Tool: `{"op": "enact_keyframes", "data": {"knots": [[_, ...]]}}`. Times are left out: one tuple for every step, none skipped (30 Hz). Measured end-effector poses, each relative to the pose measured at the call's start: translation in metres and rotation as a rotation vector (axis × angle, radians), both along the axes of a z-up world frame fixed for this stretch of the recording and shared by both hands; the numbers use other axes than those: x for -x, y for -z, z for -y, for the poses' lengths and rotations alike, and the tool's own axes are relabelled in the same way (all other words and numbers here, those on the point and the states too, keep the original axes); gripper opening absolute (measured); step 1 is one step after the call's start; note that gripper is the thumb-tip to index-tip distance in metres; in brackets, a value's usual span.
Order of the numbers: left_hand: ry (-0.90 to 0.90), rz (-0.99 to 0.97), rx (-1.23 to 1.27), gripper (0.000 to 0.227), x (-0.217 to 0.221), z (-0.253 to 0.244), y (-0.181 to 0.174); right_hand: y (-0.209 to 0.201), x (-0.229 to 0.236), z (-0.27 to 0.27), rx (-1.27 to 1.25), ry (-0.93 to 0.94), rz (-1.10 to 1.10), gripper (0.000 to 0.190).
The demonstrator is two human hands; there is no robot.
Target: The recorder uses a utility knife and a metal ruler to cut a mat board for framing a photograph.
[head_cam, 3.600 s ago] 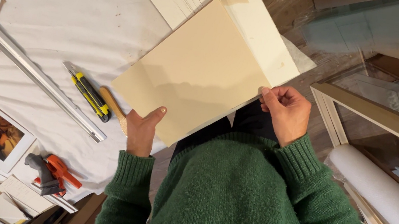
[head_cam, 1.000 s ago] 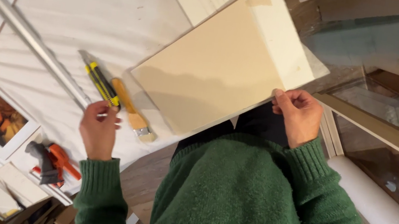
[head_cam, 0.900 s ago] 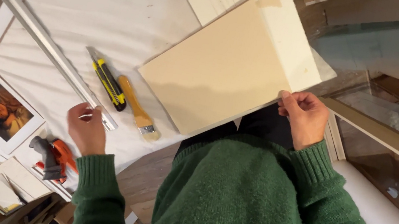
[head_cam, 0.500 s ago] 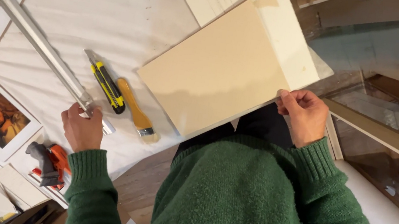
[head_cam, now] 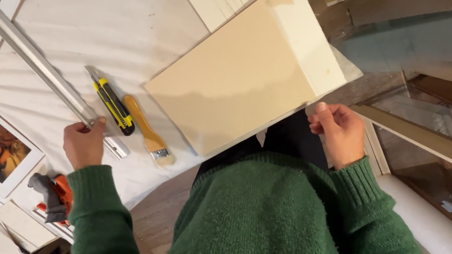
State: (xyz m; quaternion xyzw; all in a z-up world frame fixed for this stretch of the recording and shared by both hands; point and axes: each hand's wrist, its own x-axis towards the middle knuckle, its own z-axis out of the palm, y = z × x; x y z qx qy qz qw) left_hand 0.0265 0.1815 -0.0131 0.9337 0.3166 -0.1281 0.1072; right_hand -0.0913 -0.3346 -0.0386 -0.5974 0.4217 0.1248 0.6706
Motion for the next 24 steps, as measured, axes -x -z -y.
{"op": "enact_keyframes", "data": {"knots": [[-0.058,-0.028,0.041,0.051,-0.001,-0.005,0.003,0.000,0.005,0.003,0.013,-0.007,-0.023,0.030],[-0.060,-0.027,0.038,0.051,-0.001,-0.007,0.001,0.001,0.010,0.005,0.010,-0.009,-0.022,0.030],[-0.180,-0.051,0.191,0.046,-0.002,-0.008,-0.002,0.003,0.015,0.008,0.013,-0.012,-0.017,0.032],[-0.294,-0.075,0.344,0.041,-0.005,-0.010,-0.004,0.004,0.019,0.009,0.015,-0.010,-0.012,0.034],[-0.291,-0.072,0.341,0.041,0.000,-0.014,-0.008,0.007,0.025,0.008,0.011,-0.008,-0.009,0.034],[-0.294,0.014,0.424,0.035,0.004,-0.016,-0.009,0.007,0.032,0.009,-0.008,-0.020,-0.003,0.038],[-0.297,0.099,0.506,0.030,0.007,-0.018,-0.011,0.008,0.039,0.010,-0.027,-0.032,0.002,0.042],[-0.293,0.100,0.509,0.030,0.007,-0.011,-0.021,0.004,0.043,0.008,-0.024,-0.028,0.004,0.042],[-0.256,0.238,0.587,0.022,0.006,-0.004,-0.031,0.001,0.047,0.005,0.029,-0.132,-0.087,0.043],[-0.220,0.379,0.662,0.016,0.006,0.002,-0.043,-0.002,0.049,0.002,0.080,-0.239,-0.177,0.044],[-0.218,0.384,0.662,0.016,0.005,0.019,-0.045,-0.016,0.039,-0.006,0.080,-0.238,-0.172,0.044],[-0.281,0.500,0.915,0.008,0.005,0.034,-0.048,-0.030,0.029,-0.016,0.075,-0.332,-0.110,0.037],[-0.343,0.614,1.170,0.010,0.005,0.048,-0.052,-0.043,0.020,-0.026,0.070,-0.426,-0.048,0.030],[-0.343,0.614,1.164,0.010,0.003,0.077,-0.055,-0.059,0.006,-0.036,0.065,-0.428,-0.048,0.030],[-0.432,0.586,1.262,0.019,0.001,0.106,-0.058,-0.076,-0.008,-0.046,0.111,-0.550,0.149,0.024],[-0.517,0.560,1.367,0.029,-0.004,0.137,-0.058,-0.090,-0.024,-0.054,0.165,-0.668,0.353,0.022],[-0.513,0.564,1.370,0.029,0.001,0.161,-0.055,-0.095,-0.031,-0.060,0.168,-0.667,0.357,0.022],[-0.392,0.507,1.423,0.029,0.006,0.186,-0.051,-0.099,-0.037,-0.065,0.099,-0.703,0.400,0.032],[-0.268,0.451,1.472,0.030,0.010,0.211,-0.047,-0.103,-0.043,-0.070,0.030,-0.739,0.443,0.047],[-0.270,0.444,1.474,0.030,0.016,0.227,-0.044,-0.103,-0.040,-0.071,0.030,-0.736,0.437,0.047],[-0.257,0.405,1.573,0.029,0.022,0.244,-0.041,-0.102,-0.037,-0.072,0.107,-0.734,0.484,0.044],[-0.238,0.368,1.677,0.028,0.026,0.262,-0.036,-0.099,-0.036,-0.072,0.190,-0.731,0.536,0.041],[-0.236,0.364,1.681,0.028,0.021,0.272,-0.040,-0.096,-0.035,-0.069,0.195,-0.727,0.534,0.041],[-0.199,0.308,1.713,0.029,0.019,0.280,-0.046,-0.095,-0.030,-0.068,0.165,-0.694,0.449,0.035]]}}
